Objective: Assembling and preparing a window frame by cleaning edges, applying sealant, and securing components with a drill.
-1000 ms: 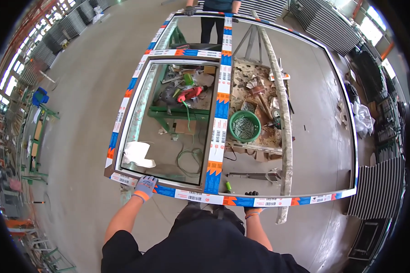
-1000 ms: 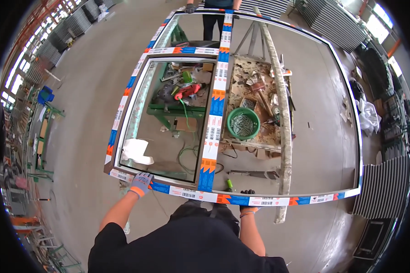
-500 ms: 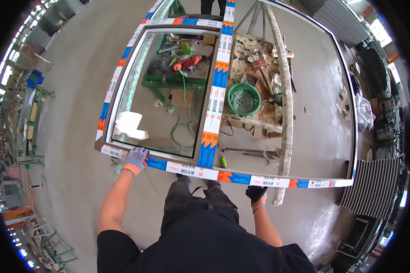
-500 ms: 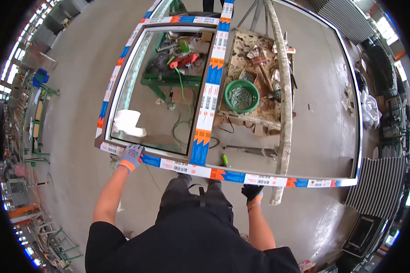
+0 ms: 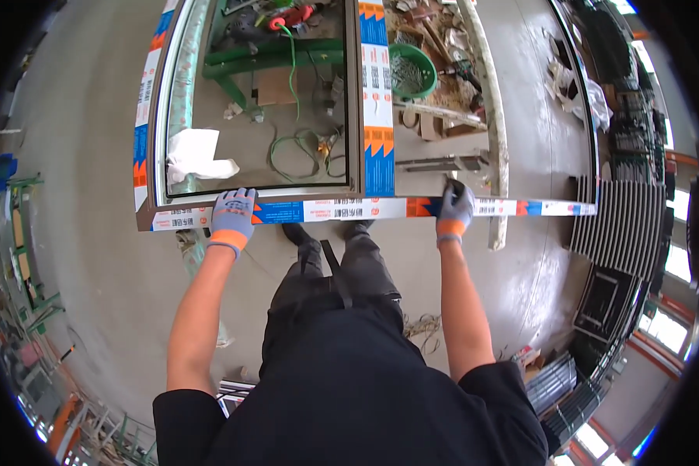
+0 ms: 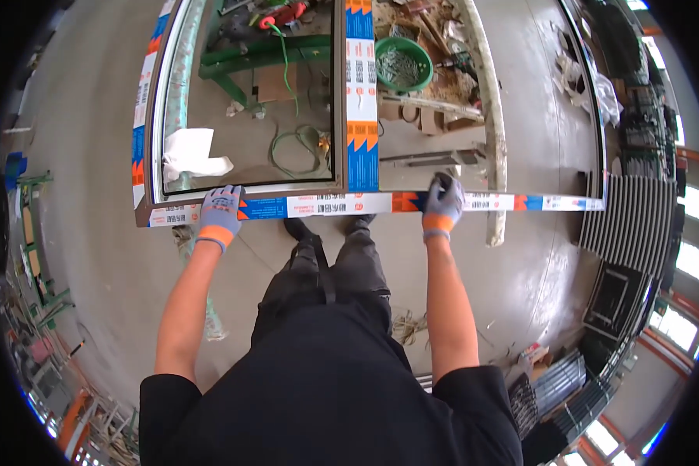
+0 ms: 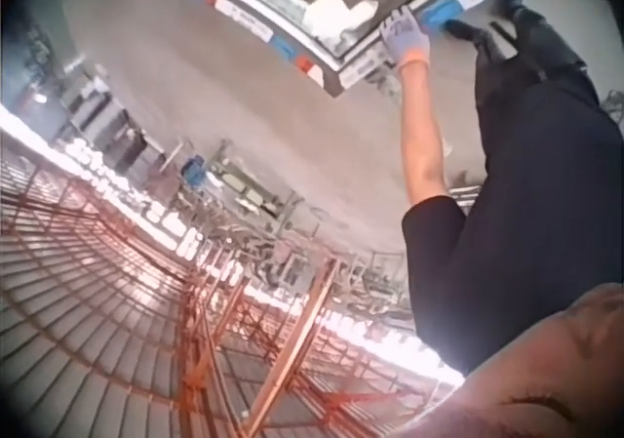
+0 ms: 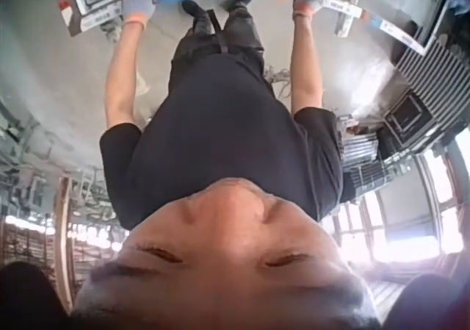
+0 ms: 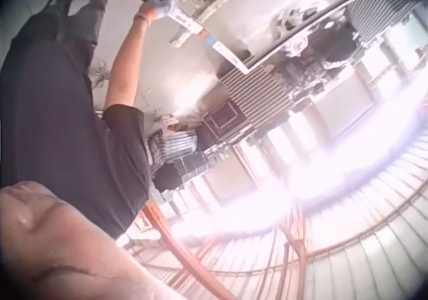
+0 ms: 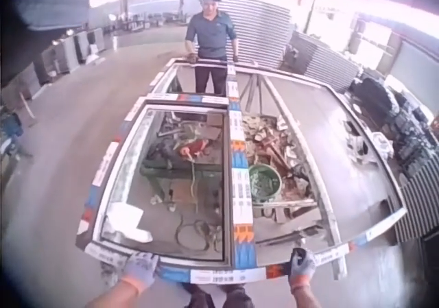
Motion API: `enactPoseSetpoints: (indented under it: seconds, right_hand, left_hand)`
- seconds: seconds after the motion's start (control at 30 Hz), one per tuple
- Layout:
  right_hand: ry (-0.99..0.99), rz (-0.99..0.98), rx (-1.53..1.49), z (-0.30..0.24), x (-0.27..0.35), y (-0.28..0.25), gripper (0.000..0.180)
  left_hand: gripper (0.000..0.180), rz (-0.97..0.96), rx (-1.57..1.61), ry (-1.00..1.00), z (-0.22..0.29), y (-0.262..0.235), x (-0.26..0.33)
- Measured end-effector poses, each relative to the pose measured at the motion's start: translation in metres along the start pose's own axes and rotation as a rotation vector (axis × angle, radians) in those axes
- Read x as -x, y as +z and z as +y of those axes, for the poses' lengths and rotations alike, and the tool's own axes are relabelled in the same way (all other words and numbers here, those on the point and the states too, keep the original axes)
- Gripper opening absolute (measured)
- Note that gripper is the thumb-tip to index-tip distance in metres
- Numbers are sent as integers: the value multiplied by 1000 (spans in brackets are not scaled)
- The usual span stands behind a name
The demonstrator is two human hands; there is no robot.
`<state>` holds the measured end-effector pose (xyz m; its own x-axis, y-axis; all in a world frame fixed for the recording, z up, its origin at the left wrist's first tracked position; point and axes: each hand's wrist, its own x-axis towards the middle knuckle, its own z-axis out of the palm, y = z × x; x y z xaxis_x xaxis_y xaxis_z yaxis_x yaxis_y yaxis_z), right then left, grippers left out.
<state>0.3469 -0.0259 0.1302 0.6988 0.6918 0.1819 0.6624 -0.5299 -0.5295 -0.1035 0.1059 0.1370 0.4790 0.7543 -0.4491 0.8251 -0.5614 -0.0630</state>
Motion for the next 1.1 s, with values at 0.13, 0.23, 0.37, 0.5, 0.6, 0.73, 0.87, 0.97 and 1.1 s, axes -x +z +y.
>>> enactPoseSetpoints:
  seconds: [0.13,0.23,0.37,0.5,0.6,0.73,0.87,0.97,1.1]
  right_hand:
    - [30,8,340,-11,0,28,14]
    - [-11,18,326,-12,6,38,14]
    - [-122,43,335,16,5,46,16]
    - [-119,66,147,22,0,33,18]
    - [-121,42,263,15,2,36,18]
    - [-70,-10,314,-1,1,39,21]
    - [-61,41,217,69,4,50,26]
    - [-41,-45,369,-16,8,50,20]
    - [-42,-15,456,-14,0,44,19]
  left_hand:
    - [54,-43,37,19,-4,-2,-4]
    - [56,-2,58,23,-13,0,1]
    - [24,-69,415,31,-15,-13,-1]
    - [21,180,99,91,-3,12,-5]
    - [28,91,84,66,-2,7,-4]
    - [29,105,97,117,-8,7,-2]
    - [59,138,363,121,-12,-3,-4]
    - [78,297,320,95,-28,-34,39]
    - [66,573,587,178,-17,-25,54]
